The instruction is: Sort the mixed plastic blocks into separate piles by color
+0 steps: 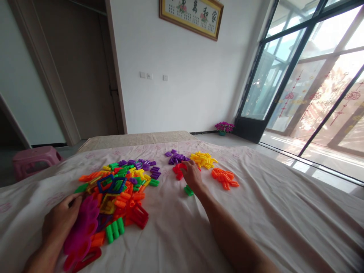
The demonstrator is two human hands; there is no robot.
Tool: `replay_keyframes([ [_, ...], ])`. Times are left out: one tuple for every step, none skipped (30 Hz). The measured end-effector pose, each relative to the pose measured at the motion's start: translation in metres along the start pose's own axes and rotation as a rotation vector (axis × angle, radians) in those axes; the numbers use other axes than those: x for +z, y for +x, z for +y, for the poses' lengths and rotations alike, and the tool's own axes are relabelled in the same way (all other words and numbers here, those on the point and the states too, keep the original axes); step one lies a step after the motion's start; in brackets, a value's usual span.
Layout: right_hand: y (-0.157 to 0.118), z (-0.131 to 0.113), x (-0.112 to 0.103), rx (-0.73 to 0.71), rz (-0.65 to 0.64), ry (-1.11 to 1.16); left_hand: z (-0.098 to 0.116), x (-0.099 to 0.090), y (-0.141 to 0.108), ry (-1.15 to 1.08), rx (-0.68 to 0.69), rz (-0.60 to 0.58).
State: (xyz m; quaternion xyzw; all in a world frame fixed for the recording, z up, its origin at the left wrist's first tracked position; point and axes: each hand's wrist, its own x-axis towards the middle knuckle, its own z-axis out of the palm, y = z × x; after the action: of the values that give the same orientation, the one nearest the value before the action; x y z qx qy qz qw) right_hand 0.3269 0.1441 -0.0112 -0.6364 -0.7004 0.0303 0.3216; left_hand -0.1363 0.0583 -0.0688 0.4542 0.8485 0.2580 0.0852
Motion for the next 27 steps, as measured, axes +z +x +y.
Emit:
replay_keyframes([
  [0.003,0.006,-0.002,0.024,0.014,-0.007,0.0,0.0,0.0,-0.004,0.001,-0.002],
  [0.006,0.01,-0.004,0.04,0.029,-0.011,0.0,0.0,0.0,-0.012,0.004,-0.003],
  [0.008,0.013,-0.005,0.048,0.045,-0.013,-0.001,0.0,0.0,-0.022,0.007,-0.004],
  [0.009,0.013,-0.006,0.051,0.061,-0.009,-0.001,0.001,0.001,-0.03,0.007,-0.003],
  [0.009,0.011,-0.007,0.045,0.074,0.003,-0.001,0.001,0.001,-0.033,0.004,0.0],
  [0.008,0.007,-0.007,0.027,0.075,0.027,-0.001,0.001,0.001,-0.032,-0.001,0.003],
  [0.005,0.0,-0.007,-0.003,0.06,0.06,-0.001,0.001,0.002,-0.03,-0.002,0.007],
  [0.001,-0.008,-0.005,-0.041,0.031,0.099,-0.002,0.002,0.002,-0.027,-0.001,0.013],
  [-0.004,-0.018,-0.004,-0.087,-0.011,0.141,-0.002,0.002,0.002,-0.025,0.004,0.019],
  [-0.011,-0.029,-0.001,-0.138,-0.062,0.181,-0.003,0.002,0.002,-0.023,0.01,0.024],
  [-0.02,-0.04,0.001,-0.192,-0.121,0.215,-0.003,0.002,0.002,-0.023,0.011,0.028],
  [-0.029,-0.052,0.003,-0.243,-0.184,0.242,-0.003,0.002,0.002,-0.026,0.01,0.031],
  [-0.038,-0.062,0.005,-0.288,-0.246,0.261,-0.003,0.002,0.002,-0.031,0.007,0.033],
  [-0.048,-0.072,0.007,-0.325,-0.308,0.277,-0.003,0.002,0.001,-0.035,0.003,0.033],
  [-0.057,-0.081,0.008,-0.35,-0.364,0.289,-0.002,0.001,0.001,-0.037,0.0,0.031],
  [-0.065,-0.088,0.009,-0.363,-0.415,0.299,-0.001,0.001,0.0,-0.038,-0.003,0.029],
  [-0.073,-0.094,0.01,-0.367,-0.456,0.307,0.0,0.0,0.0,-0.037,-0.004,0.028],
  [-0.079,-0.099,0.01,-0.368,-0.488,0.309,0.0,0.0,-0.001,-0.033,-0.004,0.028],
  [-0.085,-0.103,0.01,-0.37,-0.514,0.301,0.001,-0.001,-0.001,-0.032,-0.003,0.03],
  [-0.089,-0.106,0.01,-0.373,-0.539,0.281,0.002,-0.001,-0.002,-0.034,-0.002,0.034],
  [-0.092,-0.109,0.01,-0.372,-0.566,0.253,0.002,-0.002,-0.002,-0.037,-0.003,0.037],
  [-0.094,-0.11,0.011,-0.365,-0.594,0.225,0.003,-0.002,-0.002,-0.038,-0.006,0.04],
  [-0.095,-0.111,0.012,-0.347,-0.622,0.204,0.003,-0.003,-0.002,-0.039,-0.007,0.039],
  [-0.095,-0.111,0.013,-0.32,-0.651,0.194,0.003,-0.003,-0.002,-0.04,-0.008,0.037],
  [-0.095,-0.11,0.014,-0.287,-0.672,0.199,0.002,-0.002,-0.002,-0.04,-0.007,0.035],
  [-0.095,-0.109,0.015,-0.254,-0.68,0.216,0.002,-0.002,-0.002,-0.038,-0.005,0.031],
  [-0.094,-0.107,0.016,-0.226,-0.677,0.24,0.001,-0.002,-0.001,-0.036,-0.003,0.028],
])
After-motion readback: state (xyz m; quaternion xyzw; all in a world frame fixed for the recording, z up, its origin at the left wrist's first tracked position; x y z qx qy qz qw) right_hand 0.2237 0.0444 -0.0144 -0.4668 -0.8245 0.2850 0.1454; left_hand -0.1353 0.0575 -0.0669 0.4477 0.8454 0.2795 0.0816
